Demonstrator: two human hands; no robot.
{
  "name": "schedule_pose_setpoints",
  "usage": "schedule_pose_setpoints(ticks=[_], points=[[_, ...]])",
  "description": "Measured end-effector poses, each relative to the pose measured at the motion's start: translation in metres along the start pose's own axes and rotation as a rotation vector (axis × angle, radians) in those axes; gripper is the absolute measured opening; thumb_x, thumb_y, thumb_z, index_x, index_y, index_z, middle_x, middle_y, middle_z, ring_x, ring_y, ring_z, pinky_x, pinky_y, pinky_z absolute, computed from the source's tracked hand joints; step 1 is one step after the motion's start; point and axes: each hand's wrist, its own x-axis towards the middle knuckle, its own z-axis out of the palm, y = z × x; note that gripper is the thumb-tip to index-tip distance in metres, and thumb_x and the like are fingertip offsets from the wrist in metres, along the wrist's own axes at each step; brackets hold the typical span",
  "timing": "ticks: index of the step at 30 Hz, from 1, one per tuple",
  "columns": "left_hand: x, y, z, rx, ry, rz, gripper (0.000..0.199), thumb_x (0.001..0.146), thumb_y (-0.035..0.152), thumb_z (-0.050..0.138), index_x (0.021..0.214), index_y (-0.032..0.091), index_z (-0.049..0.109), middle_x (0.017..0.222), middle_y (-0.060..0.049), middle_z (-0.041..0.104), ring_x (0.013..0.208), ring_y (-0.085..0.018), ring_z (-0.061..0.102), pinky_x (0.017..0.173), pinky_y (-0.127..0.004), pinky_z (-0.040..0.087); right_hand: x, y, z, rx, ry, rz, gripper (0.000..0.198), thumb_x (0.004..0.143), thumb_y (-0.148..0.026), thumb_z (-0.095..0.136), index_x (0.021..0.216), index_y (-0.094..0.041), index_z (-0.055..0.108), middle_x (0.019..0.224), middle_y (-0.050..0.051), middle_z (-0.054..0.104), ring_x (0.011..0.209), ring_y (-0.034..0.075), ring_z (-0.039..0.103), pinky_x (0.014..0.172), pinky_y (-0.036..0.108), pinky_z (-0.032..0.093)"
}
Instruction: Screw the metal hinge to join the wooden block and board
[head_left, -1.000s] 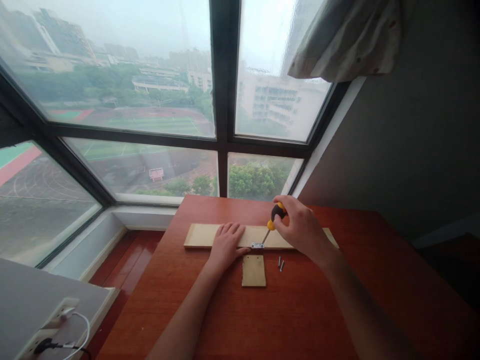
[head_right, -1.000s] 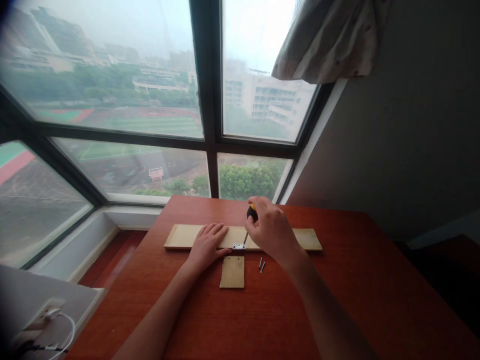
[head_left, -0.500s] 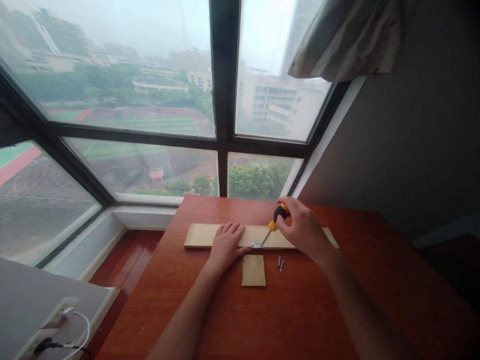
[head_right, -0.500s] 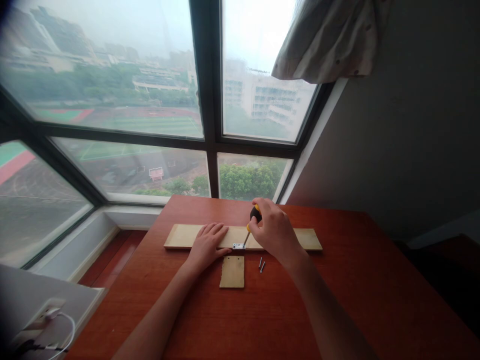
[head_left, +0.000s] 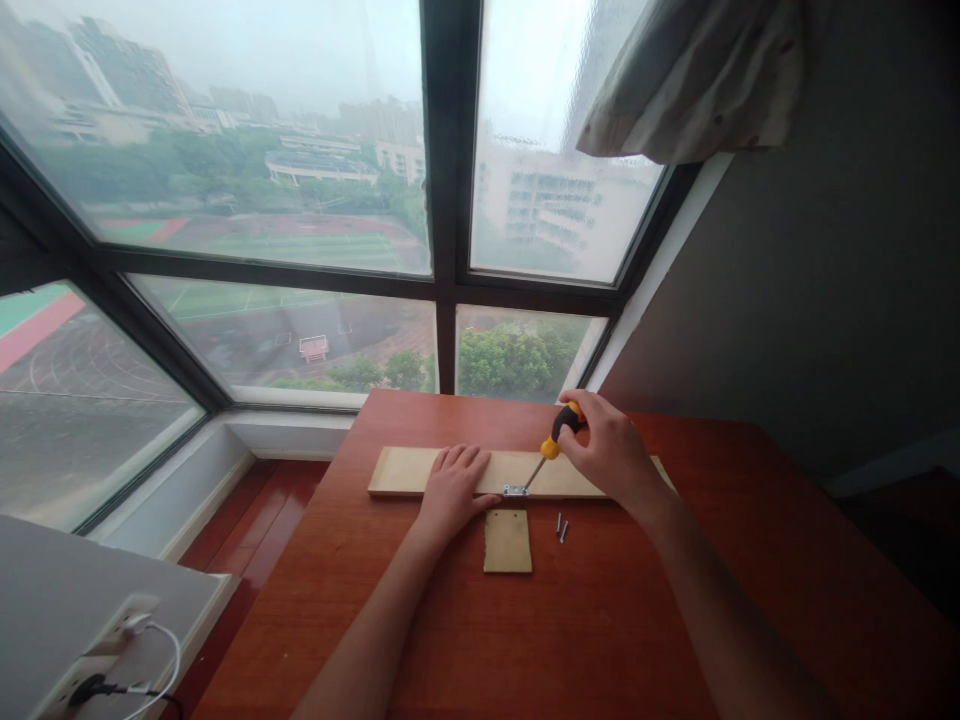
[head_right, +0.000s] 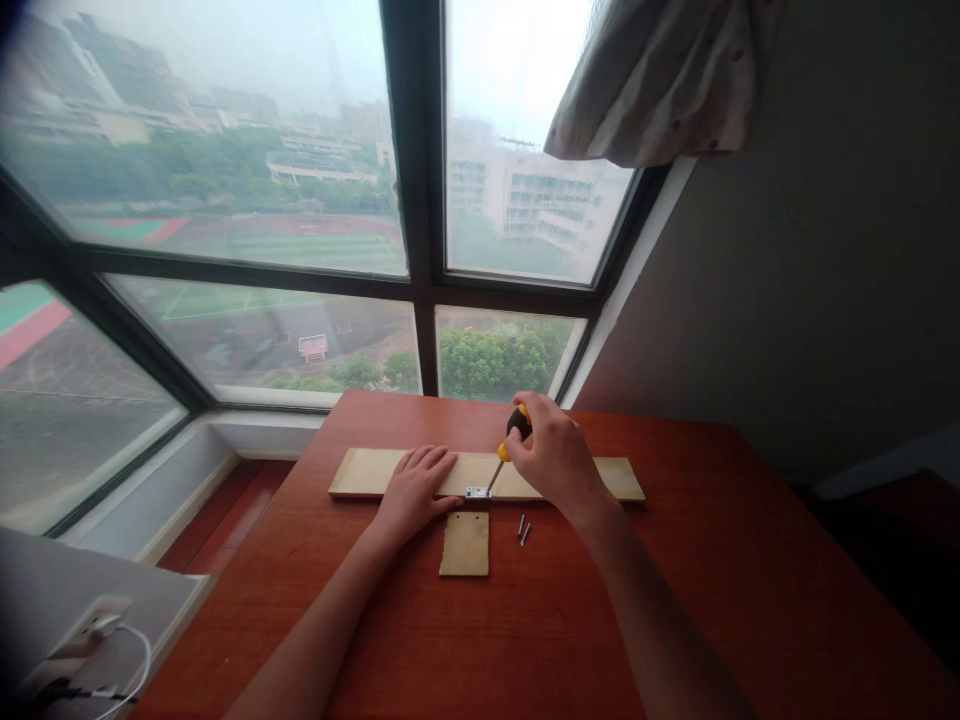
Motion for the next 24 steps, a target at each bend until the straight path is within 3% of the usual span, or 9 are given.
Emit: schedule_pose_setpoints(ticks=[16,24], points=[[0.001,0.002,-0.001,-0.003,0.007,0.004,0.06,0.074,0.051,0.07,0.127,0.03,0.05,0.13,-0.007,0.055,0.122,-0.029,0.044,0.105,-0.044,0.031,0.001,0.005,0.001,0.007,0.018,0.026,0.033,0.079,-0.023,0.051,0.111,-0.021,0.057,0.106,0.008,0.065,0.091,0.024,0.062,0.08,0.035,0.047],[0.001,0.001,0.0,0.014,-0.002,0.005,0.062,0.073,0.053,0.071,0.126,0.029,0.051,0.131,-0.007,0.054,0.122,-0.029,0.044,0.106,-0.044,0.03,-0.003,-0.018,-0.003,-0.077,-0.061,-0.022,0.026,0.088,-0.031,0.049,0.112,-0.022,0.056,0.102,0.006,0.065,0.084,0.02,0.063,0.07,0.03,0.045]])
